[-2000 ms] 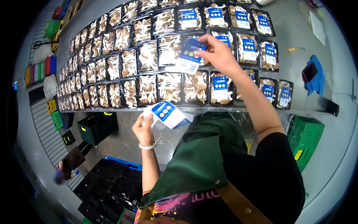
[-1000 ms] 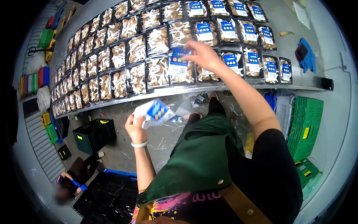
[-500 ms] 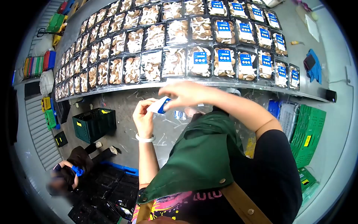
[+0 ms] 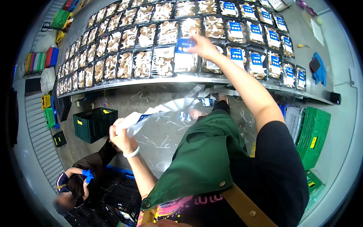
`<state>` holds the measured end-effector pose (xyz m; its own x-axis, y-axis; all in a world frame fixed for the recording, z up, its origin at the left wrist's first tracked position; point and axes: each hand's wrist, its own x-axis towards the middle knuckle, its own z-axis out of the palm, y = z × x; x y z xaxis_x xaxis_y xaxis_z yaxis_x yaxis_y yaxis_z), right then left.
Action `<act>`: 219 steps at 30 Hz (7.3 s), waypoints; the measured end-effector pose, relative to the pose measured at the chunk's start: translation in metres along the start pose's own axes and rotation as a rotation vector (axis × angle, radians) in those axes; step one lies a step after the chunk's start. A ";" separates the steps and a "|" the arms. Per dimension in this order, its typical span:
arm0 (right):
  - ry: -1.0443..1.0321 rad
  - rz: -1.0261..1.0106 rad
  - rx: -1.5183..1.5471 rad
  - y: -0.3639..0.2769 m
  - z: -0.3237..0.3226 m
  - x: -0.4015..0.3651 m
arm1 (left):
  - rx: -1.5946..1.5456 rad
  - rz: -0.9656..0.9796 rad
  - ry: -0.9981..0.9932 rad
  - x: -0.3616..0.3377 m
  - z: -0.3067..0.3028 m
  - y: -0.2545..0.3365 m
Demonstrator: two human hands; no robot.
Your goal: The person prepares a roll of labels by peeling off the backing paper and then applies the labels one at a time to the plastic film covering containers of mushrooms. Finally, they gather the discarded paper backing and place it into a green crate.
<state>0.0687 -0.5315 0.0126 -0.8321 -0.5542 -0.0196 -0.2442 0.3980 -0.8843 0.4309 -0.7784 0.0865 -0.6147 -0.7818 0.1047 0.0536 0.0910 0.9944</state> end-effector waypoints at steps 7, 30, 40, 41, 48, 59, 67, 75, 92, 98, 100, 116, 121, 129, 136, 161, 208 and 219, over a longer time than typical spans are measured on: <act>-0.068 -0.002 -0.784 0.010 0.041 0.009 | 0.249 0.356 -0.067 0.022 -0.012 0.092; 0.449 0.024 0.355 -0.098 -0.133 0.027 | 0.211 -0.009 -0.071 0.106 0.090 0.072; 0.010 0.178 -0.523 0.142 -0.121 0.109 | 0.440 0.207 -0.653 0.196 0.178 0.088; 0.037 0.172 -0.627 0.135 -0.119 0.108 | 0.462 0.176 -0.654 0.201 0.188 0.084; -0.137 0.164 0.274 -0.022 -0.072 0.111 | 0.057 -0.223 -0.692 0.222 0.251 0.029; -0.231 -0.092 0.361 -0.054 -0.073 0.127 | 0.553 -0.253 -0.628 0.239 0.270 -0.038; -0.333 0.104 0.310 -0.015 -0.093 0.187 | 0.347 -0.151 -0.565 0.260 0.280 -0.017; -0.652 -0.026 0.489 -0.033 -0.040 0.166 | 0.337 -0.291 -0.739 0.266 0.299 -0.008; -0.110 0.105 -0.925 0.140 -0.161 0.279 | 0.260 -0.183 -0.432 0.283 0.227 -0.029; -0.221 0.073 -0.217 -0.016 -0.081 0.228 | 0.244 -0.282 -0.484 0.282 0.242 -0.028; -0.476 -0.011 0.072 -0.059 -0.041 0.189 | 0.389 -0.145 -0.607 0.284 0.246 -0.028; 0.058 0.040 0.180 -0.041 -0.090 0.242 | 0.553 -0.183 -0.228 0.290 0.168 -0.051; 0.227 0.021 0.081 0.068 -0.221 0.346 | 0.267 -0.050 0.007 0.309 0.128 -0.024; -0.219 0.256 -0.259 0.136 -0.273 0.405 | 0.482 0.277 0.186 0.333 0.043 0.058; -0.185 -0.012 -0.726 0.187 -0.261 0.431 | 0.658 0.379 -0.107 0.348 0.185 0.070; 0.084 0.000 -0.070 0.024 -0.140 0.388 | 0.335 -0.235 -0.228 0.346 0.277 -0.030; -0.505 -0.136 0.104 -0.031 -0.023 0.188 | 0.058 -0.456 -0.576 0.277 0.287 -0.046; -0.105 0.194 0.360 -0.010 -0.082 0.201 | 0.322 -0.342 -0.366 0.255 0.241 -0.053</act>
<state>-0.1373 -0.5868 0.0563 -0.7860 -0.5729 -0.2325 0.1167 0.2318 -0.9657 0.0823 -0.8338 0.0569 -0.7893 -0.5418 -0.2890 -0.4014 0.0991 0.9105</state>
